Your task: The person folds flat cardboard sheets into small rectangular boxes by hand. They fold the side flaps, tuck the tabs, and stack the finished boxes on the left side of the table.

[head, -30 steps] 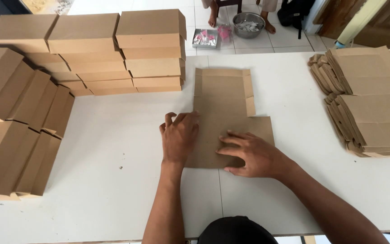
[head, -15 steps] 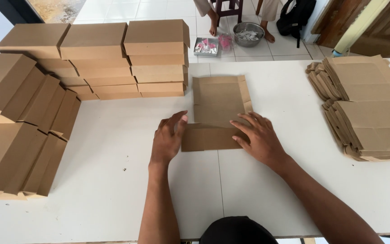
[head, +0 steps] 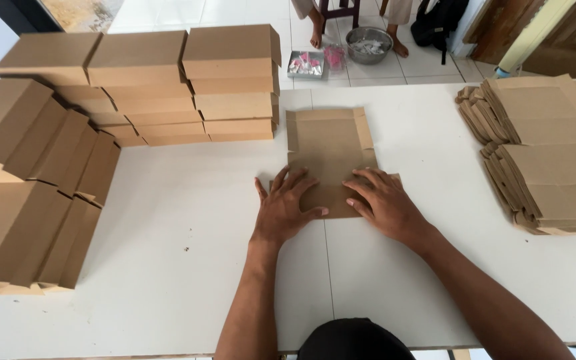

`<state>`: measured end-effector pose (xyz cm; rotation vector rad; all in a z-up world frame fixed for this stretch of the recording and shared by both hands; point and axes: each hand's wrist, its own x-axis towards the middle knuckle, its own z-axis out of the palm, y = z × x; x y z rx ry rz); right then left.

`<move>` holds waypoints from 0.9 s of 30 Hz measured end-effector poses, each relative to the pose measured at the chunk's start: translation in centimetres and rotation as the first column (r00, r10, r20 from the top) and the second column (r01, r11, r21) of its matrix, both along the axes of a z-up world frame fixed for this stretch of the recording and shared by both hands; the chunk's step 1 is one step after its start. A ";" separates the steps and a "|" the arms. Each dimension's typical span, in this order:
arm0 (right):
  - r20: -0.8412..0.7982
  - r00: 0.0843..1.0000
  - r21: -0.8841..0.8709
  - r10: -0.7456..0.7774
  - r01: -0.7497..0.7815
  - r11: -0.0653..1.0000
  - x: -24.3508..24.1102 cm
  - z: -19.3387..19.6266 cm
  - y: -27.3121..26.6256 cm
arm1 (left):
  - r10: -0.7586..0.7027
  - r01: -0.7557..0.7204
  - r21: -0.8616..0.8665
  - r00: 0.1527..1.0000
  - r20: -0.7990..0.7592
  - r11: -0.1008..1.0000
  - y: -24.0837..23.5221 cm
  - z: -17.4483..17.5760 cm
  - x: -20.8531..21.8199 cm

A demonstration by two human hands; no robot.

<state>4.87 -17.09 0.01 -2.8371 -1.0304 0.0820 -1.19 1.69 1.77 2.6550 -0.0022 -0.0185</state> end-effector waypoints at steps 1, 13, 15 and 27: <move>0.009 1.000 0.005 0.002 -0.002 1.000 -0.1 -0.1 0.0 | 0.002 -0.002 0.005 1.000 0.009 1.000 -0.1 -0.1 -0.1; 0.190 0.979 0.197 0.077 -0.115 0.974 0.1 -1.5 -0.6 | 0.028 0.034 -0.144 0.914 0.405 0.989 0.8 -3.7 1.4; 0.246 0.967 0.110 0.070 -0.100 0.989 0.2 -1.4 -0.4 | 0.098 -0.056 -0.105 0.885 0.455 0.993 1.0 -3.5 1.7; -0.089 0.995 0.115 0.039 -0.028 0.993 0.0 0.4 -0.3 | 0.056 0.032 -0.190 0.897 0.439 0.981 0.9 -2.7 1.2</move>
